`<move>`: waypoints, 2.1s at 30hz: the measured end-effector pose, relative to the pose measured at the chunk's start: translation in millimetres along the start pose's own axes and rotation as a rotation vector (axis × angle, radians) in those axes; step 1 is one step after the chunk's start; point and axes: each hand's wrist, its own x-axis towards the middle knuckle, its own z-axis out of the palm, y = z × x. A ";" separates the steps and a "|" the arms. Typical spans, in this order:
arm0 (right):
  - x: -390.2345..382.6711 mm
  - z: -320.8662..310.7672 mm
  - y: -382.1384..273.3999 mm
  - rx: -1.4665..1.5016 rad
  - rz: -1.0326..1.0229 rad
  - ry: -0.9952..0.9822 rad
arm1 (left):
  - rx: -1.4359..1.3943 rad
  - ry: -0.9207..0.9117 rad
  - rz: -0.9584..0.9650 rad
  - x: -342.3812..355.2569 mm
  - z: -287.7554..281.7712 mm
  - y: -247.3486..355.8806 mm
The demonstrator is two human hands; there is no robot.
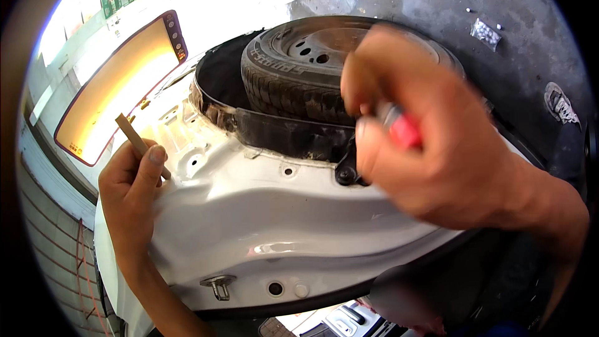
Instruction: The person uses a hammer and a small wooden block to smooth out a dent on the white body panel of a car.
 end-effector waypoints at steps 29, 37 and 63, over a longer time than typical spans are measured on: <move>-10.7 -4.3 21.6 -0.125 0.117 -0.257 | -0.060 -0.018 -0.015 -12.0 -7.4 3.2; -8.9 -0.7 5.8 -0.281 0.141 -0.264 | -0.067 0.015 0.000 -6.4 -5.6 6.4; 1.6 14.9 6.5 -0.172 0.158 -0.038 | 0.118 0.025 -0.044 1.4 -0.4 0.6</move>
